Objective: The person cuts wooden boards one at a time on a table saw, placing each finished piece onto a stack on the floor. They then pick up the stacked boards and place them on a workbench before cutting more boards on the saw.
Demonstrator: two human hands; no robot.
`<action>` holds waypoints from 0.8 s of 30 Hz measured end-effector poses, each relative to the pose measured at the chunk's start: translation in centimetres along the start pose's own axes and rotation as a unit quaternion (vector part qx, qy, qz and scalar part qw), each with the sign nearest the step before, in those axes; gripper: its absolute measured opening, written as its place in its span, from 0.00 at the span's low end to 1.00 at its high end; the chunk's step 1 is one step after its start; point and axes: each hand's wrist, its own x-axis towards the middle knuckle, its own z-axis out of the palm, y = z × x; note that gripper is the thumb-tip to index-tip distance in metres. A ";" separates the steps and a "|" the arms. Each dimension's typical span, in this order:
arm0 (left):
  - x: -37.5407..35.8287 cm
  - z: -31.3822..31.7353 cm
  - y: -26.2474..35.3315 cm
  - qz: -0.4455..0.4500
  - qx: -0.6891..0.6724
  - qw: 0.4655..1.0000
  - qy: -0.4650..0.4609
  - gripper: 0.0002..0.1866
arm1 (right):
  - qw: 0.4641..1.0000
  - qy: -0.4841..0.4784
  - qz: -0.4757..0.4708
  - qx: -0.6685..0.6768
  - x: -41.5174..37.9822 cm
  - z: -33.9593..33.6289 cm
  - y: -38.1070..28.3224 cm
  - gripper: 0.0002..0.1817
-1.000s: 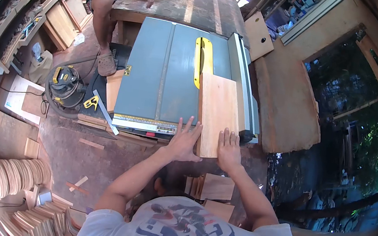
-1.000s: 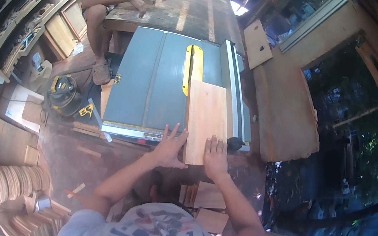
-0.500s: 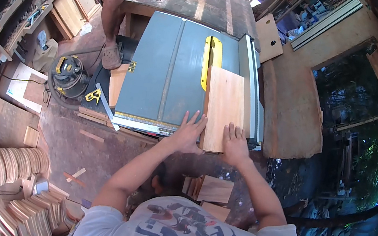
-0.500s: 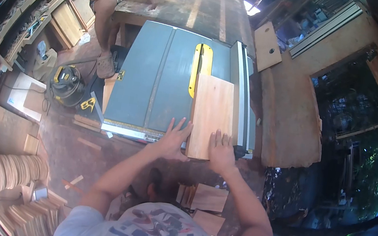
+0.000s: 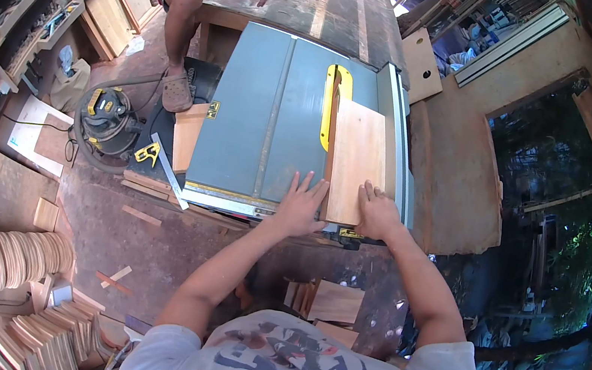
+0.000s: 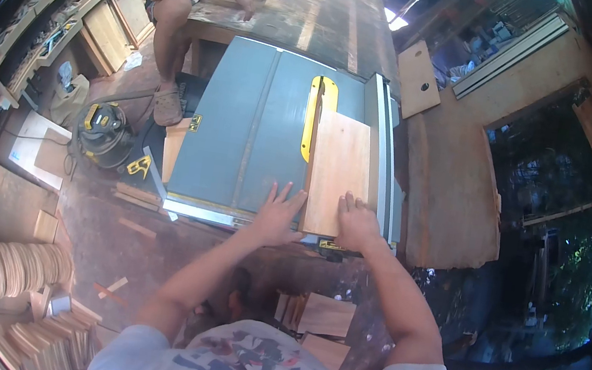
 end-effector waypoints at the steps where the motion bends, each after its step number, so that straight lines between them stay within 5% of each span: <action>1: -0.7 0.3 0.1 -0.002 -0.001 1.000 0.015 0.51 | 1.000 -0.006 0.005 0.003 0.2 -0.1 0.1 0.54; 7: -6.1 -0.2 1.2 0.000 -0.076 0.987 0.140 0.35 | 1.000 -0.001 0.007 -0.012 2.3 -0.4 1.0 0.54; 8: -7.1 -0.1 1.3 -0.002 -0.084 0.985 0.154 0.34 | 1.000 -0.013 0.011 -0.025 2.9 -0.1 1.4 0.60; 16: -15.2 2.4 0.8 -0.016 -0.192 0.952 0.237 0.26 | 0.999 -0.012 0.017 -0.027 5.3 -1.2 2.1 0.58; 20: -17.6 5.0 -1.3 -0.182 -0.233 0.931 0.213 0.22 | 0.999 -0.025 0.023 -0.032 6.5 -1.2 2.6 0.60; 23: -18.2 6.1 -3.5 -0.391 -0.244 0.884 0.079 0.21 | 0.999 -0.026 0.026 -0.029 7.6 -1.3 3.1 0.60; 24: -18.5 8.0 -5.0 -0.399 -0.265 0.869 0.128 0.19 | 0.999 -0.025 0.026 -0.027 8.0 -1.5 3.2 0.61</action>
